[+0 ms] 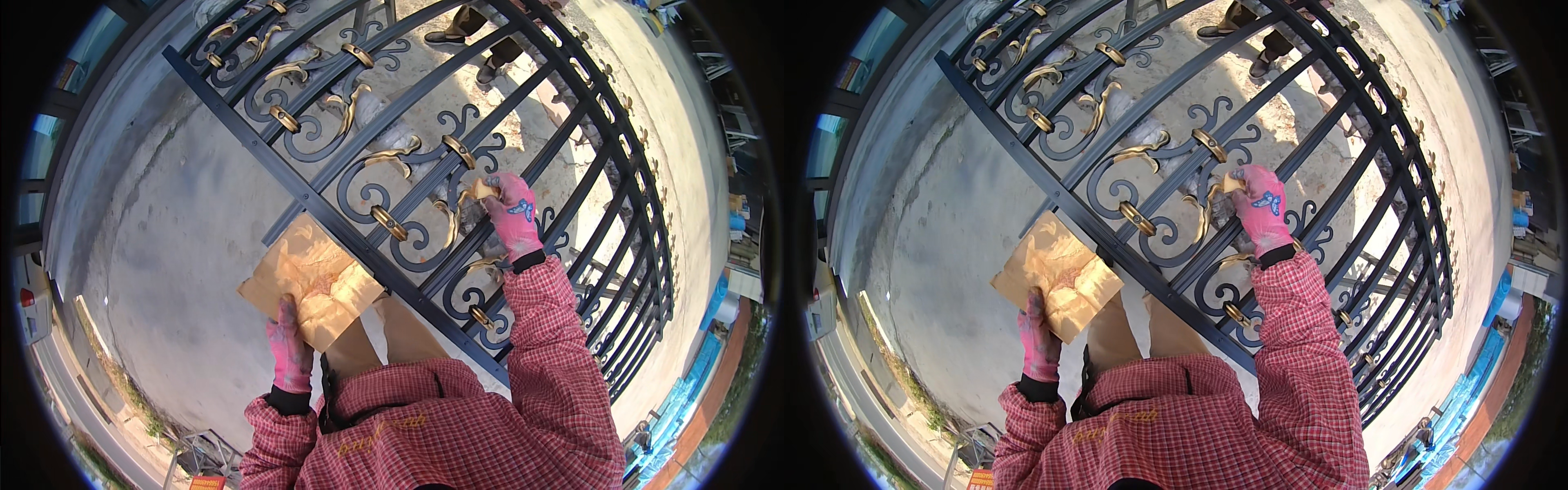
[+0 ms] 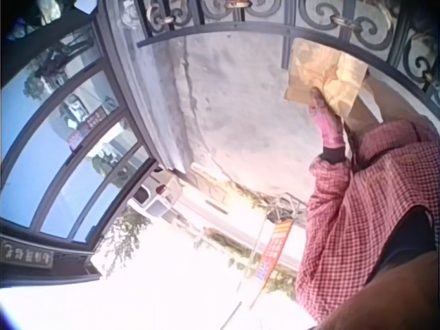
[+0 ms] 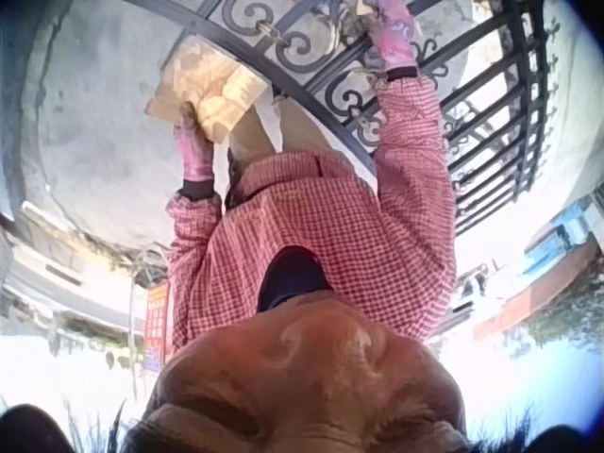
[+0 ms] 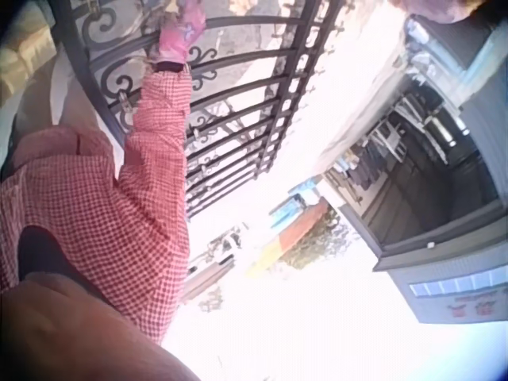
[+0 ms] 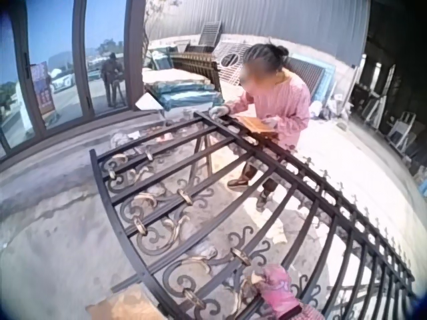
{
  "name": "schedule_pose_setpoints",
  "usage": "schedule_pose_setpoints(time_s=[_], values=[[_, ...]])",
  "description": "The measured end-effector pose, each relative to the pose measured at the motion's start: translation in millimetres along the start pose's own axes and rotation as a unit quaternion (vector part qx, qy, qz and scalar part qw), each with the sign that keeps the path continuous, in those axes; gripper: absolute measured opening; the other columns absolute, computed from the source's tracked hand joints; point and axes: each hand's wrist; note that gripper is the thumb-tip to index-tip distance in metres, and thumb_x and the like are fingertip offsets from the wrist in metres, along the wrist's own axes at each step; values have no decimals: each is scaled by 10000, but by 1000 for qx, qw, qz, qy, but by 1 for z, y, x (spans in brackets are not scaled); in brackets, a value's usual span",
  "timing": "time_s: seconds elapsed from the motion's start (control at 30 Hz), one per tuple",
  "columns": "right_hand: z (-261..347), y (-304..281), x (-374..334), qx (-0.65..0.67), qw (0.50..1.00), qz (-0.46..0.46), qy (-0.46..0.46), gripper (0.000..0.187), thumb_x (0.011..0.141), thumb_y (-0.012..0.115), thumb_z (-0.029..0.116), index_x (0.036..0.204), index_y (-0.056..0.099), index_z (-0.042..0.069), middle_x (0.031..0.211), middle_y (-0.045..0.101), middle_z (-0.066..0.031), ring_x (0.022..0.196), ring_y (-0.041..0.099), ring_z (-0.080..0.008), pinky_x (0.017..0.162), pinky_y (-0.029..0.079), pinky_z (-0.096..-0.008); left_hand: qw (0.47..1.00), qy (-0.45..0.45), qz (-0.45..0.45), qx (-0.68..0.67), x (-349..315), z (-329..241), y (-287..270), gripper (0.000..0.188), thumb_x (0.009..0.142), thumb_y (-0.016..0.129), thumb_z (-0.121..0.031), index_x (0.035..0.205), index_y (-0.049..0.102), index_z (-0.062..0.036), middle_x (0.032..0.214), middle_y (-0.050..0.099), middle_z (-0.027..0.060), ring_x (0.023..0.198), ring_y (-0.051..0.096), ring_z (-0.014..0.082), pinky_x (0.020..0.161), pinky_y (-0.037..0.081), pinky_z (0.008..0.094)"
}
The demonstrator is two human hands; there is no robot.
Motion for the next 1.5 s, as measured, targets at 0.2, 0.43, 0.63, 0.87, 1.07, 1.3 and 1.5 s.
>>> schedule_pose_setpoints(time_s=[0.2,0.43,0.63,0.87,1.07,1.3,1.5], values=[[5,10,-18,-67,982,96,-149,304,581,648,-23,867,614,73,803,635,-96,787,594,-335,706,470,-396,999,29,13,-10,-1,0,-3,494,912,575,-329,1242,436,11,1128,545,91,959,584,176,788,514,310],[19,21,-27,-70,970,144,-182,311,585,668,-23,878,632,74,885,648,-87,850,600,-315,774,451,-393,1000,27,2,5,-3,-1,-8,543,914,562,-361,1274,408,15,1184,540,115,1010,592,201,831,512,315],[28,20,-28,-88,970,152,-166,325,602,672,2,913,620,83,898,637,-92,883,582,-321,794,443,-399,1000,25,-6,8,-11,-6,-7,543,913,562,-372,1263,417,16,1168,546,112,1003,595,195,822,513,312],[93,46,-16,-1,958,133,-253,311,612,650,36,916,610,86,891,626,-90,831,580,-322,732,455,-409,1000,14,-2,-15,-12,-1,-8,552,913,565,-359,1284,398,14,1169,546,114,1001,598,205,837,516,323],[100,34,-36,81,981,137,-114,371,674,682,82,1029,582,49,894,612,-139,877,573,-343,757,460,-411,1000,17,18,8,-19,4,-4,533,923,552,-340,1291,395,13,1195,541,128,1029,591,218,853,514,333],[108,-10,-96,271,954,125,0,411,675,744,80,1048,580,32,964,574,-102,804,580,-227,724,469,-312,995,-5,97,36,-34,12,37,500,930,528,-341,1266,416,13,1182,546,138,1021,598,235,838,523,345],[88,-47,-138,293,951,-23,98,365,697,724,-3,1033,584,19,930,610,-101,802,619,-190,702,506,-287,984,-61,151,69,-37,21,59,401,933,539,-272,1185,486,36,1037,605,101,882,628,178,752,532,291]])
Point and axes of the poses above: each hand's wrist, its own x-axis towards the middle knuckle, its own y-axis out of the palm, z = x × y
